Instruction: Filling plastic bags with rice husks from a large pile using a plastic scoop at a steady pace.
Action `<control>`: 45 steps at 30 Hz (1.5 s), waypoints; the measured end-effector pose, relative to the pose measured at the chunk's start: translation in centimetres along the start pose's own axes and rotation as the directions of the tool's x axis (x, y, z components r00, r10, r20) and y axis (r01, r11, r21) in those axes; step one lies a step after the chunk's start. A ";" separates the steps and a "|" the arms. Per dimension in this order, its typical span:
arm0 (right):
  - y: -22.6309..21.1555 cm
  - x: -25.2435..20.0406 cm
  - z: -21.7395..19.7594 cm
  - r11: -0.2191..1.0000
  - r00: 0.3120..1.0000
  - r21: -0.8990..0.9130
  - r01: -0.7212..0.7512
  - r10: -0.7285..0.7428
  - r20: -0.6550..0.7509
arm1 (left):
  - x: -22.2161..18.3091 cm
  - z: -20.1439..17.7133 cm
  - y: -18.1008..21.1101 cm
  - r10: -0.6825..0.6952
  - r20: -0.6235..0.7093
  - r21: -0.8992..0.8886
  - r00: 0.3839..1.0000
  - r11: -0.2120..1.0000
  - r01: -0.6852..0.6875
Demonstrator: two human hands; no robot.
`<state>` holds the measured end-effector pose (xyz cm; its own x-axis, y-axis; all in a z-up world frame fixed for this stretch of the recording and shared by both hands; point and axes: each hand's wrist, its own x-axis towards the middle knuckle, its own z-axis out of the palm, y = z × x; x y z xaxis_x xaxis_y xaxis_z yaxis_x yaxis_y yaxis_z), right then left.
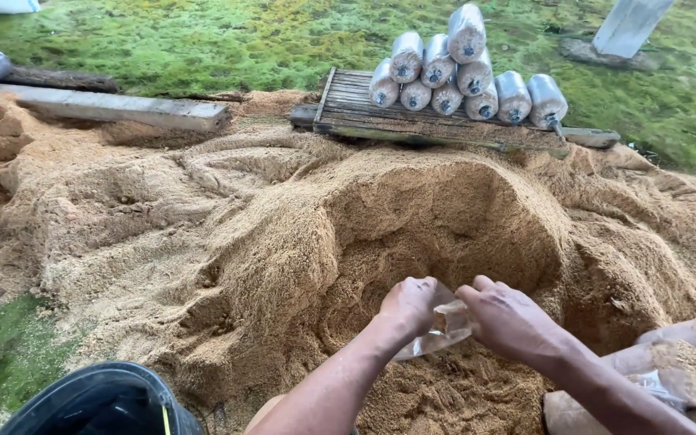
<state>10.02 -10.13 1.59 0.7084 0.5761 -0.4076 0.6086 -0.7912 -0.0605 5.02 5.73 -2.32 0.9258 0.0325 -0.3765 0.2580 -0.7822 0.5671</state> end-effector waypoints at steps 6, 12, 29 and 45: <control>0.8 1.4 1.7 0.902 0.868 -0.335 0.271 -0.380 -0.320 | 0.8 0.4 -1.3 0.018 -0.078 0.040 0.997 0.999 -0.015; 4.0 0.1 1.5 0.932 0.833 -0.191 0.308 -0.361 -0.419 | 0.0 -0.5 -1.7 0.014 -0.055 -0.055 0.998 0.998 -0.017; 3.0 -4.3 -0.1 0.999 0.998 -0.026 -0.035 0.036 0.050 | -2.5 -0.4 0.8 0.121 -0.080 0.102 0.989 0.988 -0.113; 0.8 -5.8 1.1 0.885 0.971 0.436 -0.166 0.069 0.231 | -8.1 -0.8 2.5 0.319 -0.073 0.151 0.945 0.940 -0.306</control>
<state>6.02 -14.38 2.91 0.6471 0.4575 -0.6099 0.2650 -0.8850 -0.3827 -1.60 4.00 2.77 0.9774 -0.1735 -0.1207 -0.0826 -0.8392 0.5374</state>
